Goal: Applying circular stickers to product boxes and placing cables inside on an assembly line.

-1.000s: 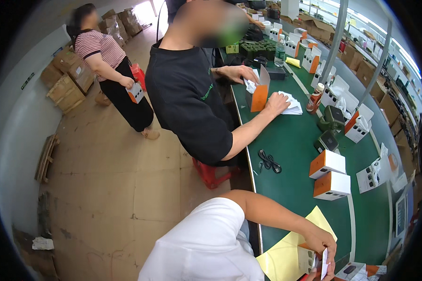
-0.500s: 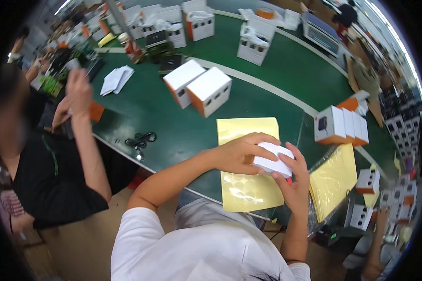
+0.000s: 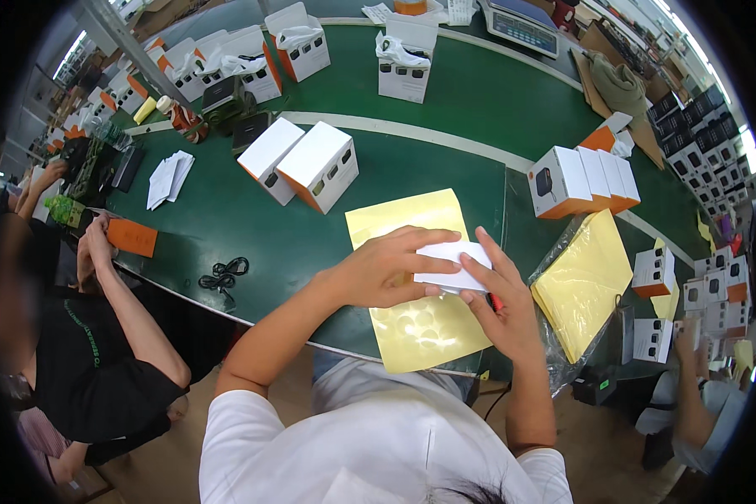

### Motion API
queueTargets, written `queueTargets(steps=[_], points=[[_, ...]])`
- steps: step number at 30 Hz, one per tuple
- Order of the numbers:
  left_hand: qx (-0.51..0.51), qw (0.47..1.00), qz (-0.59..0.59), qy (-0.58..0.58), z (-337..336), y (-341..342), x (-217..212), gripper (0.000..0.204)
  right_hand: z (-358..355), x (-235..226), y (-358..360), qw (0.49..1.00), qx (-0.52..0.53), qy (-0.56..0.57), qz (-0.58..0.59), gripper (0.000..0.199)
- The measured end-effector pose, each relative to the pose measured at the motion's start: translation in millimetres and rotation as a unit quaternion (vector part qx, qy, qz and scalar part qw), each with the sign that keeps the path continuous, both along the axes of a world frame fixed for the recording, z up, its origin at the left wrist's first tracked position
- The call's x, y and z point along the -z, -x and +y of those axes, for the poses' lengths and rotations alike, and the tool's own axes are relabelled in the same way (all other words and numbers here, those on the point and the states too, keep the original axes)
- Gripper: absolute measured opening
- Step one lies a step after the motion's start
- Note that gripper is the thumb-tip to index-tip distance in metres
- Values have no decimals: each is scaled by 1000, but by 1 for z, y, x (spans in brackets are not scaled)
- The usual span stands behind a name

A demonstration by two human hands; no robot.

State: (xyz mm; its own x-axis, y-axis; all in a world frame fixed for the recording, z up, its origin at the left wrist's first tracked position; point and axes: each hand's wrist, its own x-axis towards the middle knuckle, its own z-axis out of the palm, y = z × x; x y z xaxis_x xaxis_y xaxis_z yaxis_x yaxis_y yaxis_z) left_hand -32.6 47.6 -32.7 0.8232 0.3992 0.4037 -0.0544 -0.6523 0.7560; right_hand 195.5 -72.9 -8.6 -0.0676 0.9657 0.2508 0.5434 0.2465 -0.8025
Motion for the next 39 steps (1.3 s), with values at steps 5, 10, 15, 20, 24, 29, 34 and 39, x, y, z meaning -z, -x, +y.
queueTargets(steps=[5, 10, 15, 20, 24, 29, 34, 39], points=[[-30, 999, -4, 20, -1, -2, 2, 42, 2, -4, 6, 1000, 12, 0, -1, 56], [-28, 1000, -12, -3, 0, -3, 5, 42, 3, 5, 6, 993, 35, 48, 98, 54], [-31, 999, -10, -4, -1, -4, 4, 42, 5, 4, 2, 982, 32, 92, 160, 56], [-43, 998, 3, -44, -5, -1, -2, 44, 3, -3, -1, 995, -6, 68, 77, 56], [-56, 996, 7, -68, -9, -1, -3, 46, 1, -8, -6, 998, -32, 38, 23, 53], [-60, 996, 0, -68, -10, -3, 0, 45, 2, 0, -14, 998, -59, 21, 5, 48], [-92, 989, 3, -118, -15, -4, -4, 43, 1, -8, -13, 995, -63, -3, -81, 51], [-129, 978, -3, -164, -26, 2, 7, 36, -5, 6, -8, 980, -38, -66, -184, 57]])
